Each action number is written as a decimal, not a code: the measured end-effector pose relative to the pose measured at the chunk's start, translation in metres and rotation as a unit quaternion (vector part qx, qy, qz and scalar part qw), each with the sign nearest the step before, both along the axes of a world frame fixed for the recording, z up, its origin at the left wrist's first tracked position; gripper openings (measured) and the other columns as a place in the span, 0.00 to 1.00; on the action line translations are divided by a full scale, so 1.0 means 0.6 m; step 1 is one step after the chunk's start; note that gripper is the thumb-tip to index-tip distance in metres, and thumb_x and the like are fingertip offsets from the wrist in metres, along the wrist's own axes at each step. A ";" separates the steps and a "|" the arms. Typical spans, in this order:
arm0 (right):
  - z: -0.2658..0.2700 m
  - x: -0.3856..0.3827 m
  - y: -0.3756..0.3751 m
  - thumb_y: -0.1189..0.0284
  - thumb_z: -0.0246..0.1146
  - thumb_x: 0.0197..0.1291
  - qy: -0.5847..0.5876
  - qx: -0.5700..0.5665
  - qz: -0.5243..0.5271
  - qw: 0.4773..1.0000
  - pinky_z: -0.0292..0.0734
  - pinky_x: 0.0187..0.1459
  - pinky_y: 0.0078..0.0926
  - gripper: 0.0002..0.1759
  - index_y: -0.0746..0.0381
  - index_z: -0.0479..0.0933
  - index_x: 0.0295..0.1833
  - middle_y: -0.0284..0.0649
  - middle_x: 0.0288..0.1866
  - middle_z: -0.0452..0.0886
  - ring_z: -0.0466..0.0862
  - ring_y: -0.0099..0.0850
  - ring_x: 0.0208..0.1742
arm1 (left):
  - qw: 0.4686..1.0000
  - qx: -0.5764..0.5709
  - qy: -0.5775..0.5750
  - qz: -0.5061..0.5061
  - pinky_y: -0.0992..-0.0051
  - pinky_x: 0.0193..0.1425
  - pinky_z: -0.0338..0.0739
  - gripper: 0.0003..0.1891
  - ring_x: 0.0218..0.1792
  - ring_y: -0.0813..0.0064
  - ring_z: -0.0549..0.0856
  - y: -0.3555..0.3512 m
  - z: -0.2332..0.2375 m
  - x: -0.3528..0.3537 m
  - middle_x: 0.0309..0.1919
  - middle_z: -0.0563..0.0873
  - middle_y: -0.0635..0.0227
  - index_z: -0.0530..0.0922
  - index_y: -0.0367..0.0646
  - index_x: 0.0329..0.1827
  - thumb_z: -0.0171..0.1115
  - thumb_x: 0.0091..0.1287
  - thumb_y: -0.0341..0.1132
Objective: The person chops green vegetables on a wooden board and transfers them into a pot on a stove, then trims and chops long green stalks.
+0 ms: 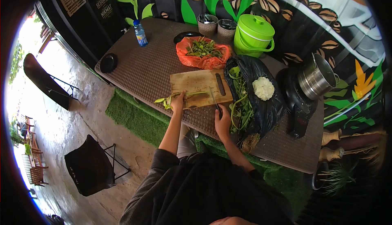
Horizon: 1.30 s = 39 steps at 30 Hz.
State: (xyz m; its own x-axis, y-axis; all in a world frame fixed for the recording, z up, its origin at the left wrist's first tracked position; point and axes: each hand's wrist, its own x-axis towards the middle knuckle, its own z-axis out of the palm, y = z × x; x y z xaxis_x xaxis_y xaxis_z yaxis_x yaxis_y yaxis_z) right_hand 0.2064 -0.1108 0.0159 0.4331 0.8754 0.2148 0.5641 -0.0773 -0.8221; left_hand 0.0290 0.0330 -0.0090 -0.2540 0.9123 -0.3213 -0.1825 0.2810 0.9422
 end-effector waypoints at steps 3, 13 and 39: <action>-0.007 -0.006 -0.003 0.68 0.55 0.69 -0.029 0.023 0.014 0.999 0.76 0.47 0.44 0.18 0.67 0.73 0.58 0.54 0.48 0.80 0.81 0.48 0.48 | 1.000 -0.003 0.016 0.002 0.81 0.26 0.77 0.14 0.22 0.78 0.83 0.001 -0.004 -0.001 0.25 0.85 0.67 0.79 0.37 0.36 0.75 0.55 0.36; -0.005 -0.007 0.005 0.68 0.48 0.73 -0.184 -0.096 0.061 0.976 0.68 0.18 0.34 0.22 0.68 0.67 0.67 0.44 0.21 0.75 0.72 0.33 0.17 | 0.999 0.045 -0.017 0.016 0.82 0.25 0.76 0.12 0.22 0.79 0.83 -0.008 0.007 0.003 0.24 0.85 0.66 0.78 0.37 0.36 0.74 0.56 0.32; 0.035 0.106 0.226 0.64 0.61 0.64 -0.101 -0.156 0.111 0.976 0.76 0.37 0.42 0.20 0.59 0.72 0.59 0.41 0.36 0.83 0.83 0.41 0.35 | 0.988 0.079 0.135 0.017 0.79 0.23 0.77 0.12 0.19 0.79 0.83 -0.011 -0.008 0.006 0.21 0.85 0.66 0.81 0.36 0.35 0.71 0.59 0.37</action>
State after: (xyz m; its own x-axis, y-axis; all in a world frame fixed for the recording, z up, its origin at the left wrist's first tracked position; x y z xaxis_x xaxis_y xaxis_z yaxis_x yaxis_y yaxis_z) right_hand 0.2702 0.0247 0.0369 0.2021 0.9792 -0.0156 0.7438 -0.1638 -0.6480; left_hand 0.0324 0.0265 -0.0135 -0.3428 0.9349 -0.0922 0.0740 0.1247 0.9894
